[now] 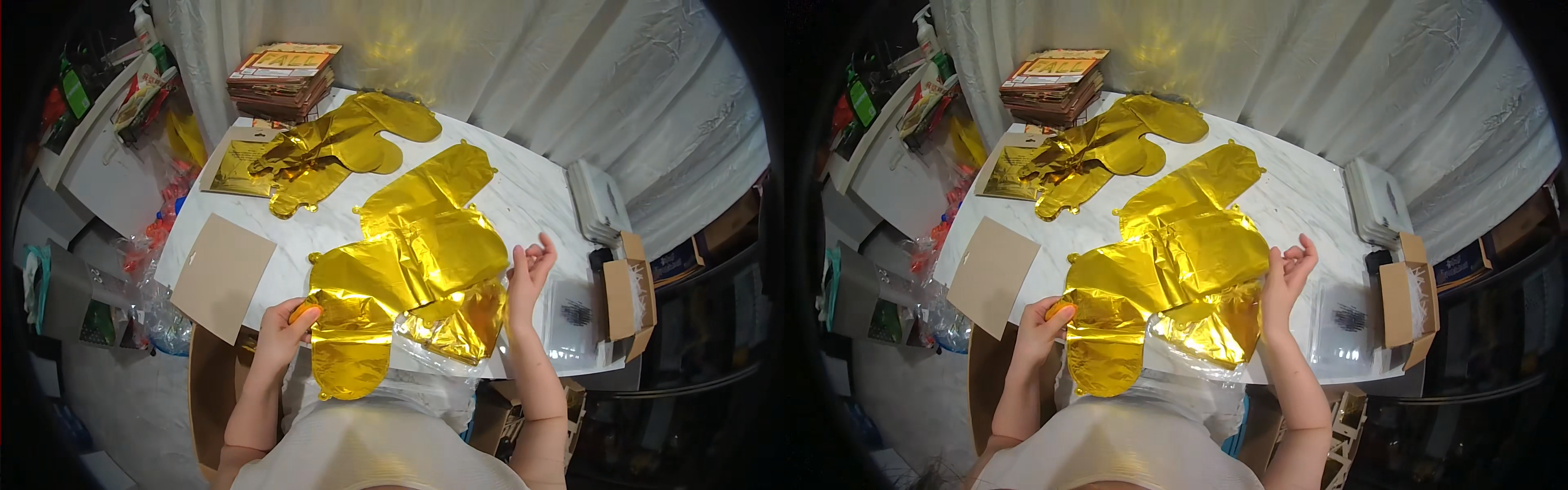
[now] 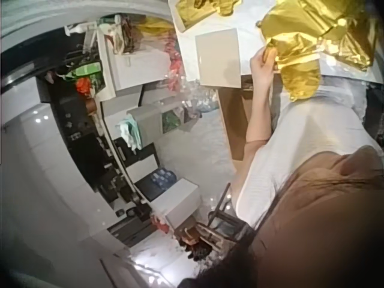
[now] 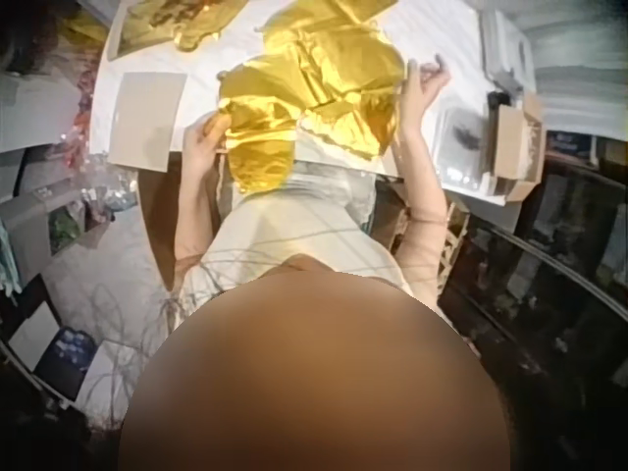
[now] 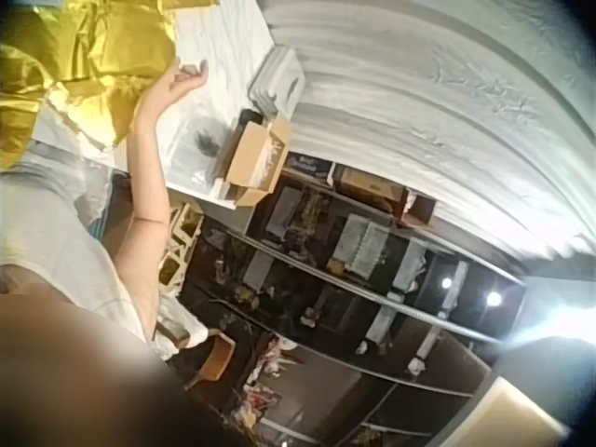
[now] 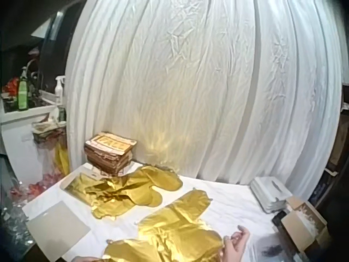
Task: Unpacking and inspecting gold foil balloons from plastic sleeves.
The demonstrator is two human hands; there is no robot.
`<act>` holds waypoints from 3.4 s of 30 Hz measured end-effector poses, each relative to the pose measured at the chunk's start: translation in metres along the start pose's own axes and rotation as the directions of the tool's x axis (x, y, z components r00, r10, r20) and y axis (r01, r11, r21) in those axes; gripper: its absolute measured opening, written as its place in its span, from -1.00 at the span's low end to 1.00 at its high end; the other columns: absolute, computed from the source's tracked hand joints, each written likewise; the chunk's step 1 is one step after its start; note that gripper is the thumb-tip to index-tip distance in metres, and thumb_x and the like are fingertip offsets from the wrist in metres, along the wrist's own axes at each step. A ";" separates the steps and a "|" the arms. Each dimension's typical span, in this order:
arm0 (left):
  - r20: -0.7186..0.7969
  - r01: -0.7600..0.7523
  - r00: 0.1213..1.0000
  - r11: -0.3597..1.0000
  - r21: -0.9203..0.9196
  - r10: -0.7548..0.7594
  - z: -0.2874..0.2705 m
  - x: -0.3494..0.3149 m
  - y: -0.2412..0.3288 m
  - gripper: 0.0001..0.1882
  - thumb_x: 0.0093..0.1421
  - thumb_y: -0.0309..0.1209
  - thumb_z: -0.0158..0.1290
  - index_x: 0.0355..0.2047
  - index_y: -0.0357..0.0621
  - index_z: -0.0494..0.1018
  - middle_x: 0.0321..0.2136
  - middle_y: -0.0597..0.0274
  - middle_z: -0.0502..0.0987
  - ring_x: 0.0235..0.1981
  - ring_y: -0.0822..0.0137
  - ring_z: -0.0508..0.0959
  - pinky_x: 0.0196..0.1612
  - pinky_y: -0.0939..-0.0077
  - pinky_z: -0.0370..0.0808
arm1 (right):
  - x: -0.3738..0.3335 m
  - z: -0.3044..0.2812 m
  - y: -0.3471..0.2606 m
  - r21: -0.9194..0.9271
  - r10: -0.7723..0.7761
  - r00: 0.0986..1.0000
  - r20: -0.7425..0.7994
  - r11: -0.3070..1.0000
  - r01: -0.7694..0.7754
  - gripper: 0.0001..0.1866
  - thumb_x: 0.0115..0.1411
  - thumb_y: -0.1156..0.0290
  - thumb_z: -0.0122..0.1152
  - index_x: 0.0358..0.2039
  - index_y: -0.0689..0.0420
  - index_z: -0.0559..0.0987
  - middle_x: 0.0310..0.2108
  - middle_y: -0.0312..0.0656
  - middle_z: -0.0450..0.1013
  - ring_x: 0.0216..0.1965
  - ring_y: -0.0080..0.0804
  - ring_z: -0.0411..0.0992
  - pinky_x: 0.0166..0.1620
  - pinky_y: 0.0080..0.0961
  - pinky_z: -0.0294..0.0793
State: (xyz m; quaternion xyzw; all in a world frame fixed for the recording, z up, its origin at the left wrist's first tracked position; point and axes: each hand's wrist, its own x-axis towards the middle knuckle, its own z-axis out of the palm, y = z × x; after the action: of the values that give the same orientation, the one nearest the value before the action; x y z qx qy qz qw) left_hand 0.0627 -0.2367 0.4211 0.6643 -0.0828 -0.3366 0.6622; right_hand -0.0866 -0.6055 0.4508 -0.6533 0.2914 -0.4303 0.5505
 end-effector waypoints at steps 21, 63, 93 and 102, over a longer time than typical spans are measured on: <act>-0.050 -0.033 0.998 0.998 0.047 0.036 0.007 -0.003 0.006 -0.76 0.36 -0.36 0.18 -0.09 -0.31 0.59 -0.40 0.39 0.61 -0.46 0.66 0.53 -0.45 0.74 0.48 | 0.135 0.159 0.047 -0.415 -0.049 0.525 0.850 0.550 0.724 -0.74 0.09 0.03 0.47 -0.32 -0.14 0.66 -0.22 -0.29 0.53 0.03 -0.12 0.41 0.19 0.01 0.23; 0.019 -0.092 0.996 0.995 0.023 0.092 0.001 -0.004 0.009 -0.73 0.37 -0.34 0.16 -0.10 -0.34 0.56 -0.40 0.36 0.62 -0.43 0.62 0.58 -0.41 0.68 0.56 | 0.028 0.101 -0.213 0.006 0.093 -0.157 0.983 0.844 0.536 -0.47 0.16 -0.04 0.48 -0.50 0.21 0.53 -0.71 -0.25 0.20 -0.65 -0.46 0.10 -0.55 -0.41 0.13; 0.094 -0.084 0.993 0.973 0.215 0.065 -0.002 0.002 0.012 -0.65 0.29 -0.37 0.21 0.00 -0.37 0.53 -0.24 0.23 0.64 -0.25 0.48 0.60 -0.14 0.56 0.54 | 0.069 0.145 -0.049 -0.116 -0.107 0.261 0.959 0.693 0.711 -0.56 0.31 0.08 0.31 0.04 0.11 0.56 -0.02 -0.08 0.56 0.00 -0.18 0.54 0.04 -0.27 0.52; 0.036 -0.071 0.997 0.993 0.090 0.068 0.001 0.005 0.011 -0.61 0.32 -0.45 0.20 0.11 -0.29 0.45 -0.14 0.21 0.61 -0.20 0.47 0.60 -0.12 0.55 0.56 | 0.093 0.000 0.009 -0.844 0.237 0.839 0.490 0.371 0.388 -0.41 0.26 -0.03 0.28 -0.01 0.31 0.56 -0.06 0.17 0.53 0.02 0.06 0.53 0.06 -0.14 0.54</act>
State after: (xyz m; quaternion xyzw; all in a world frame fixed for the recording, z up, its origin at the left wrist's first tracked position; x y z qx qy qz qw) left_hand 0.0694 -0.2409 0.4298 0.6849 -0.1322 -0.3202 0.6410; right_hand -0.0434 -0.6873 0.4646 -0.9512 0.2818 -0.0163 0.1246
